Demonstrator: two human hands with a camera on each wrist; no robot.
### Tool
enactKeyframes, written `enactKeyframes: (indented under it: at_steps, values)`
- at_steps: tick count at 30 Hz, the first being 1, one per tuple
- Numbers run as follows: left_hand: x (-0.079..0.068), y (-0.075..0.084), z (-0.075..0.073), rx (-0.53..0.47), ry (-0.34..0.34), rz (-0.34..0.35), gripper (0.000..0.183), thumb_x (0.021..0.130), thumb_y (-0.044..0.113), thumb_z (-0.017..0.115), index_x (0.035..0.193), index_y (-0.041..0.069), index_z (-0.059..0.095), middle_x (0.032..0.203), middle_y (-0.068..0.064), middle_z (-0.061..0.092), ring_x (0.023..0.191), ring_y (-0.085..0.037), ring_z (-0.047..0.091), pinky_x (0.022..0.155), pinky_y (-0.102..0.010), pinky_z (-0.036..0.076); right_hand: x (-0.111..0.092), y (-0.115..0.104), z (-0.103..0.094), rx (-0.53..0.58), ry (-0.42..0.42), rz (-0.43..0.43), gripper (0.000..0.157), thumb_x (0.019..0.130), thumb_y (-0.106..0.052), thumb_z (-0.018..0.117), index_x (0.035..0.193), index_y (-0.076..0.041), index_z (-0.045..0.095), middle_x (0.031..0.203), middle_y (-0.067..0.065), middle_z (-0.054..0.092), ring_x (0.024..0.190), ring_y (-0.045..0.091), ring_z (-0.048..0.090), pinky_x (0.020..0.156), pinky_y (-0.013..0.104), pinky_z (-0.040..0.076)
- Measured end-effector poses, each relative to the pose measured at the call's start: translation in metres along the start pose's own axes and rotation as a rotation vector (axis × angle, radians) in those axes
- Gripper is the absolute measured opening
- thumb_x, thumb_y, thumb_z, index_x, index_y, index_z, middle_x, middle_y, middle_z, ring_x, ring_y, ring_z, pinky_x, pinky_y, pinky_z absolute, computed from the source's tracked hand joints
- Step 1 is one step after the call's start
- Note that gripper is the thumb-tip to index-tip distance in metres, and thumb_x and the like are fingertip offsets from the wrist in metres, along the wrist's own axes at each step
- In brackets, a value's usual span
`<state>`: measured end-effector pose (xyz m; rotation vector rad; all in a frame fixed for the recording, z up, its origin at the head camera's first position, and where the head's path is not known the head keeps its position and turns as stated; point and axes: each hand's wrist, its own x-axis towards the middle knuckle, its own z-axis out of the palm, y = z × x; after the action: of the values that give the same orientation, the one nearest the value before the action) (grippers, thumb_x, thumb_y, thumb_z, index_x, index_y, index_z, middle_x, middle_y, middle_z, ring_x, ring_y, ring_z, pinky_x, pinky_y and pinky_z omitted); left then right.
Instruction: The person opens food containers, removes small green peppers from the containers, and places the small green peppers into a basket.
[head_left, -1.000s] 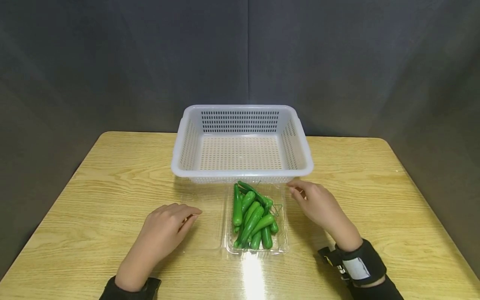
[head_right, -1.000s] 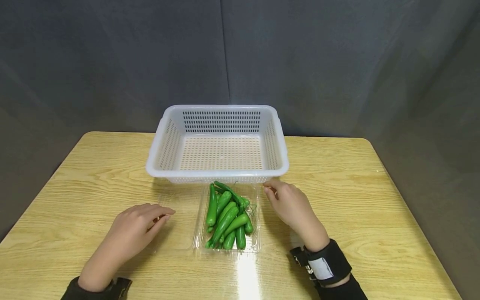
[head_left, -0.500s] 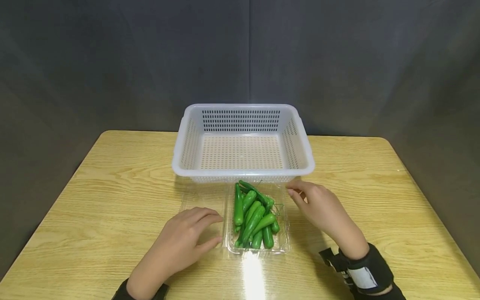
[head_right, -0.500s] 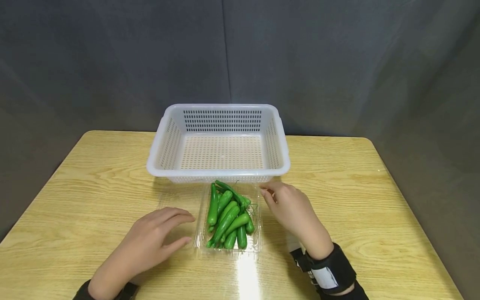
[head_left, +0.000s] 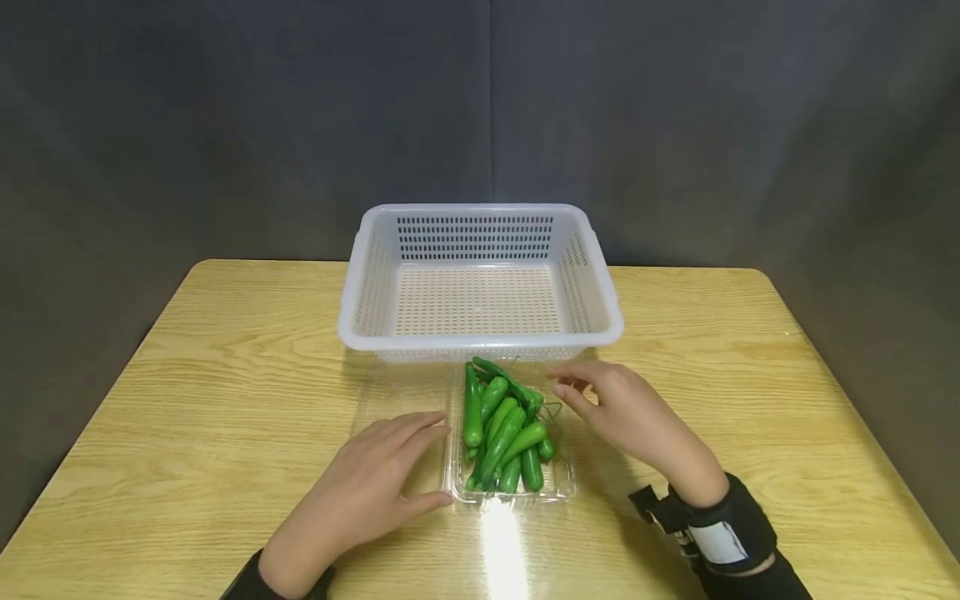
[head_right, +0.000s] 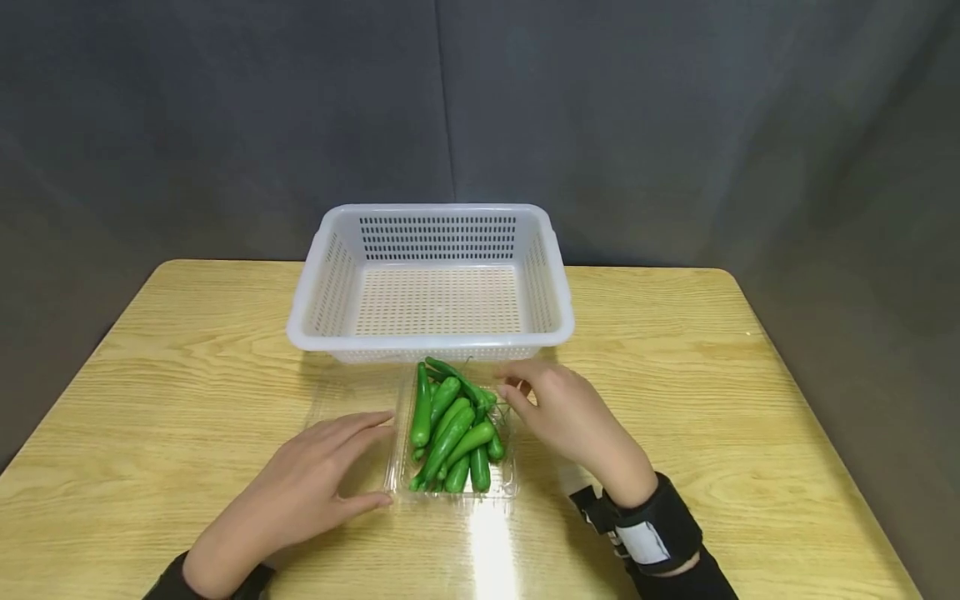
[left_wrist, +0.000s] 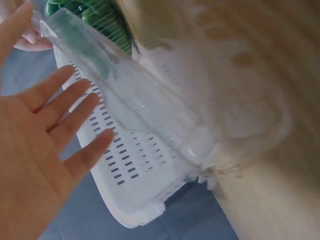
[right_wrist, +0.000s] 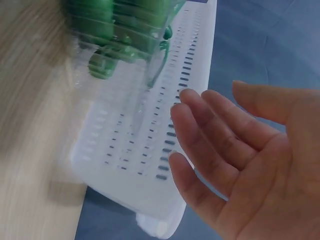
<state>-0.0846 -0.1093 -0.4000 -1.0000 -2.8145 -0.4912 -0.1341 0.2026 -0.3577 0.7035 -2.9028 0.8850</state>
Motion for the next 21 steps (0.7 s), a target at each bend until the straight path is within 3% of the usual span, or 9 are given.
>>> enactKeyframes:
  at_steps: [5, 11, 16, 21]
  values:
    - [0.004, -0.001, -0.003, -0.013, -0.042, -0.031, 0.083, 0.080, 0.057, 0.074, 0.141, 0.005, 0.053, 0.148, -0.010, 0.049, 0.133, -0.030, 0.048, 0.110, -0.051, 0.038, 0.007, -0.007, 0.002, 0.028, -0.010, -0.047, 0.023, 0.096, -0.014, 0.066, 0.118, -0.008, 0.072, 0.103, 0.000, 0.072, 0.089, 0.013, 0.064, 0.078, 0.039, 0.055]
    - [0.012, 0.000, -0.005, -0.037, -0.082, -0.048, 0.089, 0.080, 0.060, 0.073, 0.145, 0.004, 0.048, 0.151, -0.013, 0.044, 0.136, -0.031, 0.044, 0.111, -0.051, 0.035, 0.014, -0.014, 0.009, 0.089, -0.060, -0.162, 0.025, 0.093, -0.011, 0.069, 0.118, -0.008, 0.071, 0.103, -0.003, 0.071, 0.093, 0.010, 0.063, 0.087, 0.042, 0.055]
    - [0.017, 0.000, -0.006, -0.052, -0.116, -0.054, 0.092, 0.078, 0.061, 0.074, 0.146, 0.005, 0.047, 0.154, -0.013, 0.040, 0.138, -0.033, 0.041, 0.112, -0.053, 0.033, 0.022, -0.016, 0.014, 0.056, -0.083, -0.276, 0.024, 0.091, -0.011, 0.072, 0.116, -0.008, 0.071, 0.108, 0.001, 0.071, 0.098, 0.013, 0.065, 0.091, 0.038, 0.054]
    - [0.018, -0.001, -0.006, -0.054, -0.151, -0.063, 0.093, 0.079, 0.064, 0.071, 0.148, 0.006, 0.045, 0.155, -0.012, 0.038, 0.139, -0.033, 0.039, 0.113, -0.053, 0.030, 0.034, -0.022, 0.022, 0.000, -0.138, -0.369, 0.021, 0.091, -0.017, 0.073, 0.111, -0.011, 0.073, 0.109, -0.002, 0.071, 0.105, 0.016, 0.065, 0.094, 0.035, 0.052]
